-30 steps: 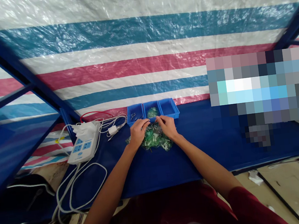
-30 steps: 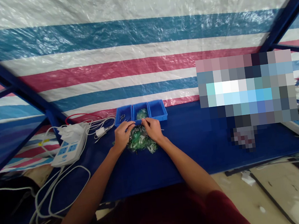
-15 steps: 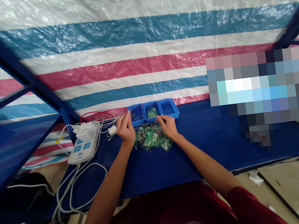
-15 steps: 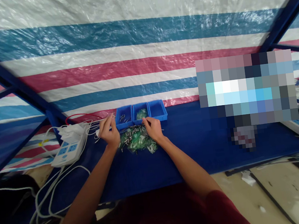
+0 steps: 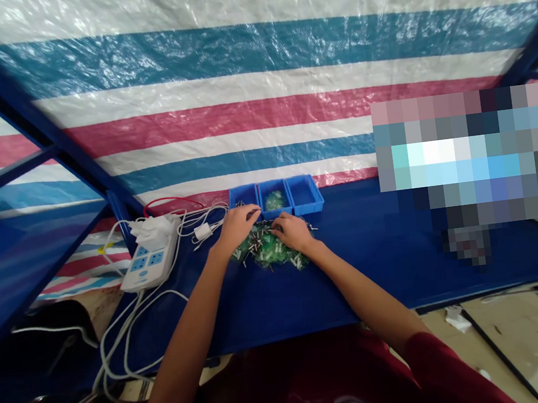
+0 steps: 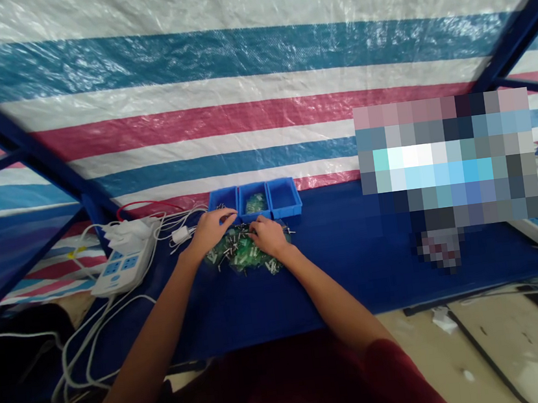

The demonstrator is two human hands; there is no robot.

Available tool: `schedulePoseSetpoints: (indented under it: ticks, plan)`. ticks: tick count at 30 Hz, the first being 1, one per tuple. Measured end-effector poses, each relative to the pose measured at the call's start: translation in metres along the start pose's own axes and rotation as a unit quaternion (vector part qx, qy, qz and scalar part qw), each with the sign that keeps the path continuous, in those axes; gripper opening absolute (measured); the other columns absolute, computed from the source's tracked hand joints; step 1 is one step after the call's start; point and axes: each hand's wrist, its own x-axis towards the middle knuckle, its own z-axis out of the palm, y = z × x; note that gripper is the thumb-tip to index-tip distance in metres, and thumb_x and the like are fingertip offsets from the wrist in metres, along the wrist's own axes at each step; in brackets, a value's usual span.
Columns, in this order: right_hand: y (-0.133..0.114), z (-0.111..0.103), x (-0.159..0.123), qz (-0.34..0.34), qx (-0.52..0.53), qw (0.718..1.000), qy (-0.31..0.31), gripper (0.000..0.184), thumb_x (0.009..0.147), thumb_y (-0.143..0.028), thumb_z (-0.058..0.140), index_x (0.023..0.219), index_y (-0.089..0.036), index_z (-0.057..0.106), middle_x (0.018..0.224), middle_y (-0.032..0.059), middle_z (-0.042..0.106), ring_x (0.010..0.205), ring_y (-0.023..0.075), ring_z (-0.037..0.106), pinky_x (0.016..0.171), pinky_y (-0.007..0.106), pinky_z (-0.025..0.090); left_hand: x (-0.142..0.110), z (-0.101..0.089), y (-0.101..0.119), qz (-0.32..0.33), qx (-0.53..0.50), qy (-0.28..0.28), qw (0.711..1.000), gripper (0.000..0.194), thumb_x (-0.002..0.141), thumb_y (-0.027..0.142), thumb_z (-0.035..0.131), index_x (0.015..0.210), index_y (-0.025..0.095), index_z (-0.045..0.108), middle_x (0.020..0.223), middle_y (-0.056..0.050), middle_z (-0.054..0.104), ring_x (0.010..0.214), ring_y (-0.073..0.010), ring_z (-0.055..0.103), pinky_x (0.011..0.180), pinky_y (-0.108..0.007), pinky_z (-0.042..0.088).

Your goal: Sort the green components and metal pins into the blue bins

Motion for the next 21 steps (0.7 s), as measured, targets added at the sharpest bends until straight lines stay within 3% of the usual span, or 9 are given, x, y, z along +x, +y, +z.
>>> schedulePoseSetpoints:
  ticks: [6,10,14,21]
  plan:
    - [-0.007,-0.007,-0.001,-0.006,-0.06,0.997,-0.046,0.014,0.092,-0.024,0.054,0.096,-0.019,0.066,0.105,0.009,0.063,0.096,0.0208,0.06,0.074,0.027,0.044,-0.014,0.009,0.003,-0.004,0.014,0.038,0.999,0.028,0.093,0.032,0.047,0.098,0.018,0.071,0.092,-0.006,0.074,0.082,-0.0199,0.068,0.077,-0.029,0.048]
    - [-0.001,-0.013,-0.004,-0.013,-0.032,0.999,0.008,0.015,0.093,-0.022,0.05,0.095,-0.018,0.065,0.102,0.0096,0.062,0.095,0.0207,0.059,0.077,0.028,0.044,-0.022,0.013,0.0,0.047,0.002,0.006,0.999,0.029,0.093,0.039,0.048,0.097,0.019,0.07,0.098,-0.007,0.071,0.092,-0.0207,0.066,0.083,-0.031,0.048]
    - [0.006,-0.017,-0.006,-0.033,0.047,0.995,0.078,0.016,0.093,-0.023,0.049,0.092,-0.019,0.064,0.093,0.0067,0.063,0.088,0.0188,0.059,0.076,0.027,0.043,-0.023,0.016,-0.001,0.073,-0.026,-0.009,0.997,0.031,0.094,0.04,0.047,0.087,0.019,0.069,0.087,-0.005,0.07,0.084,-0.0186,0.065,0.08,-0.029,0.048]
    - [0.008,-0.014,-0.006,-0.043,0.204,0.965,0.158,0.022,0.094,-0.033,0.047,0.089,-0.018,0.062,0.082,0.004,0.064,0.072,0.0163,0.056,0.07,0.026,0.041,-0.026,0.021,0.014,0.008,-0.106,0.096,0.99,0.028,0.09,0.042,0.054,0.083,0.018,0.067,0.077,-0.003,0.068,0.066,-0.0139,0.059,0.066,-0.025,0.047]
